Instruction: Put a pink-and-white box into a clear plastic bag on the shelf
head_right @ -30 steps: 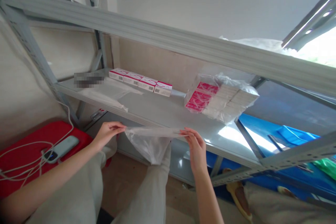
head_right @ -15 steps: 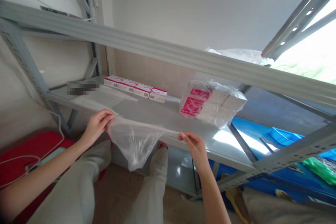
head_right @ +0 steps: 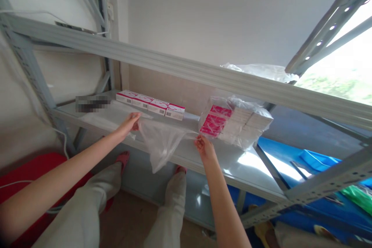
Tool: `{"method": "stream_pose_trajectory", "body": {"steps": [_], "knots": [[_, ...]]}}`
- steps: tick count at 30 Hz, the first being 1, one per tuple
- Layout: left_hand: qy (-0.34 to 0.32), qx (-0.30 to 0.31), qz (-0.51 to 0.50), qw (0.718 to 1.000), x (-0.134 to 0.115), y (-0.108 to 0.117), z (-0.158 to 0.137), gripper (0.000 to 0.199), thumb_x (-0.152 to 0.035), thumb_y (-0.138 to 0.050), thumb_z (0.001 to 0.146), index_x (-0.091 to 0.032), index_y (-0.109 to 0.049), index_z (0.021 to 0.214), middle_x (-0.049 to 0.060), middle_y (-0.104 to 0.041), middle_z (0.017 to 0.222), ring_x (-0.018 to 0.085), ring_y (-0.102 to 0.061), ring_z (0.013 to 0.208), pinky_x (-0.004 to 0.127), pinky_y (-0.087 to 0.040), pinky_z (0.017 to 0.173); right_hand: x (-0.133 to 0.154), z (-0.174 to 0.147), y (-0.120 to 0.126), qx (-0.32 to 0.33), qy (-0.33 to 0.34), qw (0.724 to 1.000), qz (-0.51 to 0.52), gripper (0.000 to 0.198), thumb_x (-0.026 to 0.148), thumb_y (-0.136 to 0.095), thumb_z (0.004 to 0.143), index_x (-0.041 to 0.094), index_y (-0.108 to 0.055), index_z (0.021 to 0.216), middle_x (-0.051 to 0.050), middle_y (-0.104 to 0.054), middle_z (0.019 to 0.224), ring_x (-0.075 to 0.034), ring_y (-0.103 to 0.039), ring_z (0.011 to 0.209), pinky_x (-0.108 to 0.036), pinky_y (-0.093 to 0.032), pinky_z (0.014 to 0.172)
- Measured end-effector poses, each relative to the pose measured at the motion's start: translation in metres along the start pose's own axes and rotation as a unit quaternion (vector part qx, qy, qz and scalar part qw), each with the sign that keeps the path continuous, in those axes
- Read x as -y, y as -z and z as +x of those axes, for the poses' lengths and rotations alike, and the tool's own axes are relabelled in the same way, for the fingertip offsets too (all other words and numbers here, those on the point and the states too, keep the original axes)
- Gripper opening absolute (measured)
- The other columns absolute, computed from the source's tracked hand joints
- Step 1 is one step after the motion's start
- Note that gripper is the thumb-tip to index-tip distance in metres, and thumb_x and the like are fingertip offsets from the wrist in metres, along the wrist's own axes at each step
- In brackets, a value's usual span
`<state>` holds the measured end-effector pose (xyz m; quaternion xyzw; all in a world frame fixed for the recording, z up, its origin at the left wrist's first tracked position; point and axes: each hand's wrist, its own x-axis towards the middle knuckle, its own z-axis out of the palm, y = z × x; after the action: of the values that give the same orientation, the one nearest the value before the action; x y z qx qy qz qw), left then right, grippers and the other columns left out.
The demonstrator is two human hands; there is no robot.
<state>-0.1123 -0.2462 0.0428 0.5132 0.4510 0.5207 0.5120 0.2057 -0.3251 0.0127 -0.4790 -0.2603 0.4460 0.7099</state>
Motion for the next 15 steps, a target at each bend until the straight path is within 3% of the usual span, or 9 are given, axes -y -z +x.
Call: {"method": "stream_pose_trajectory", "body": {"steps": [2, 5, 7, 11, 13, 15], "knots": [[-0.011, -0.063, -0.023, 0.998, 0.008, -0.005, -0.004, 0.036, -0.049, -0.058, 0.076, -0.020, -0.043, 0.091, -0.003, -0.053, 0.069, 0.010, -0.054, 0.052, 0.021, -0.043, 0.049, -0.007, 0.015, -0.010, -0.003, 0.012, 1.000, 0.004, 0.015, 0.025, -0.069, 0.065, 0.019, -0.056, 0.060, 0.002, -0.063, 0.055, -0.011, -0.061, 0.051, -0.025, -0.054, 0.057], [-0.093, -0.134, 0.029, 0.986, 0.027, -0.005, -0.028, 0.031, -0.047, -0.054, 0.080, -0.020, -0.040, 0.087, -0.003, -0.050, 0.069, 0.011, -0.054, 0.059, 0.022, -0.043, 0.055, -0.018, 0.033, -0.021, -0.025, 0.007, 1.000, -0.010, 0.018, 0.027, -0.066, 0.067, 0.019, -0.052, 0.059, 0.002, -0.062, 0.055, -0.012, -0.062, 0.053, -0.025, -0.054, 0.056], [-0.133, -0.094, 0.110, 0.981, 0.040, -0.001, -0.049, 0.030, -0.049, -0.048, 0.083, -0.020, -0.043, 0.080, -0.005, -0.045, 0.059, 0.012, -0.049, 0.054, 0.022, -0.039, 0.053, -0.025, 0.042, -0.025, -0.036, -0.001, 0.999, -0.016, 0.019, 0.029, -0.064, 0.068, 0.019, -0.049, 0.060, 0.002, -0.060, 0.056, -0.011, -0.061, 0.053, -0.024, -0.053, 0.053], [-0.135, 0.094, 0.217, 0.962, 0.050, 0.000, -0.076, 0.043, -0.051, -0.039, 0.087, -0.019, -0.043, 0.058, -0.004, -0.043, 0.047, 0.011, -0.044, 0.046, 0.023, -0.033, 0.049, -0.038, 0.047, -0.025, -0.044, -0.027, 0.998, -0.041, 0.017, 0.034, -0.059, 0.069, 0.021, -0.048, 0.068, 0.002, -0.058, 0.060, -0.015, -0.063, 0.058, -0.029, -0.053, 0.054], [-0.136, 0.109, 0.236, 0.956, 0.047, -0.005, -0.075, 0.043, -0.049, -0.038, 0.088, -0.019, -0.044, 0.058, -0.004, -0.045, 0.048, 0.012, -0.044, 0.046, 0.023, -0.032, 0.049, -0.044, 0.036, -0.029, -0.078, -0.029, 0.991, -0.101, 0.020, 0.040, -0.056, 0.069, 0.023, -0.051, 0.078, 0.000, -0.059, 0.069, -0.018, -0.063, 0.066, -0.034, -0.054, 0.057], [-0.145, 0.095, 0.255, 0.951, 0.041, -0.011, -0.068, 0.039, -0.047, -0.038, 0.088, -0.019, -0.046, 0.062, -0.004, -0.046, 0.049, 0.012, -0.046, 0.047, 0.022, -0.032, 0.050, -0.051, 0.015, -0.039, -0.109, 0.031, 0.975, -0.190, 0.037, 0.049, -0.050, 0.072, 0.022, -0.053, 0.097, -0.007, -0.062, 0.090, -0.022, -0.063, 0.083, -0.039, -0.053, 0.065]]}}
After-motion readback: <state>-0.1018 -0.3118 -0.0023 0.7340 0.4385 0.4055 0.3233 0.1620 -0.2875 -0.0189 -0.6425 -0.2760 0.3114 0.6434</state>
